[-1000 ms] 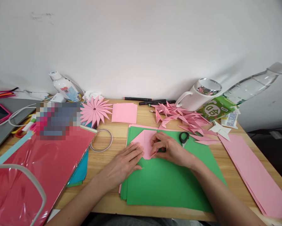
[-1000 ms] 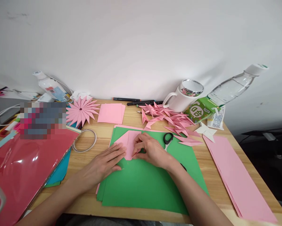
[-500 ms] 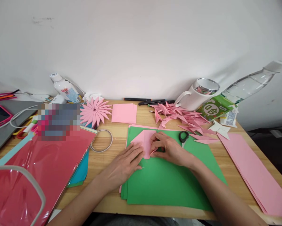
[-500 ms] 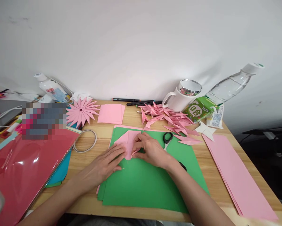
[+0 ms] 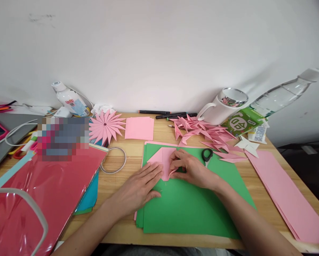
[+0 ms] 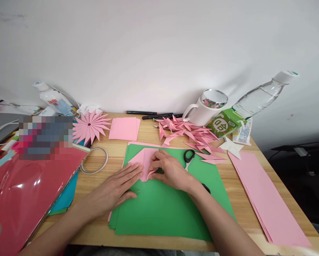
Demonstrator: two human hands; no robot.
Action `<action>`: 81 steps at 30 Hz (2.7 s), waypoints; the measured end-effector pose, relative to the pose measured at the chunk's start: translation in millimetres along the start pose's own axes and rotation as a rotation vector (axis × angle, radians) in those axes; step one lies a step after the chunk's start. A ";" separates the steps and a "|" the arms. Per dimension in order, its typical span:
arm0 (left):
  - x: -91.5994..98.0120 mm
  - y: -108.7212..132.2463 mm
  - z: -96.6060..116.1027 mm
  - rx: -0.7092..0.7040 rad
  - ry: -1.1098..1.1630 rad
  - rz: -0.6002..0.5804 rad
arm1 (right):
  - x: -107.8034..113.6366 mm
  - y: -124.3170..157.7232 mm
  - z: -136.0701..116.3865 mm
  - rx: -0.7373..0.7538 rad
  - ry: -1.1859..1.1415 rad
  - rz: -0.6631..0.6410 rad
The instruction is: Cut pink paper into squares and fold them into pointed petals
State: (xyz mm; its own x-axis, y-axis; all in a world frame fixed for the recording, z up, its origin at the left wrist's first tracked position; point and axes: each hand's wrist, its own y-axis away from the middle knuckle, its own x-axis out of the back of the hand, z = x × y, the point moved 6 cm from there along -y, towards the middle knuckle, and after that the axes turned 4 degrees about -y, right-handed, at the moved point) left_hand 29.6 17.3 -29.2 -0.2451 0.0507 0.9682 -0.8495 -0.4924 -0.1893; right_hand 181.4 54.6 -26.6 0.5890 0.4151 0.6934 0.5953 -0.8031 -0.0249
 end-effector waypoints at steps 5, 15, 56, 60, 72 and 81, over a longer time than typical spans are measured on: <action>-0.2 0.1 1.2 -0.016 -0.032 -0.022 | -0.3 0.0 0.6 -0.009 0.013 0.012; 2.0 -0.2 2.3 -0.034 -0.038 -0.002 | -3.4 -0.2 2.4 -0.053 0.074 0.046; 16.7 -2.0 5.3 -0.058 0.000 0.032 | -5.9 -3.8 7.2 -0.124 0.056 0.162; 16.5 -1.8 7.1 -0.066 -0.006 0.023 | -6.8 -4.4 7.0 -0.137 0.071 0.173; 10.2 -0.5 6.5 -0.063 -0.027 -0.012 | -7.0 -5.7 3.1 -0.163 0.106 0.206; 11.3 -0.6 6.7 -0.061 -0.010 -0.007 | -6.5 -5.3 1.5 -0.191 0.112 0.213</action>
State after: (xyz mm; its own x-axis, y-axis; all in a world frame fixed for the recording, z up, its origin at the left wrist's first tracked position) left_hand 30.5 12.4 -17.1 -0.2345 0.0448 0.9711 -0.8784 -0.4378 -0.1919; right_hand 175.3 56.8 -32.1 0.6193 0.1874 0.7624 0.3447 -0.9374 -0.0496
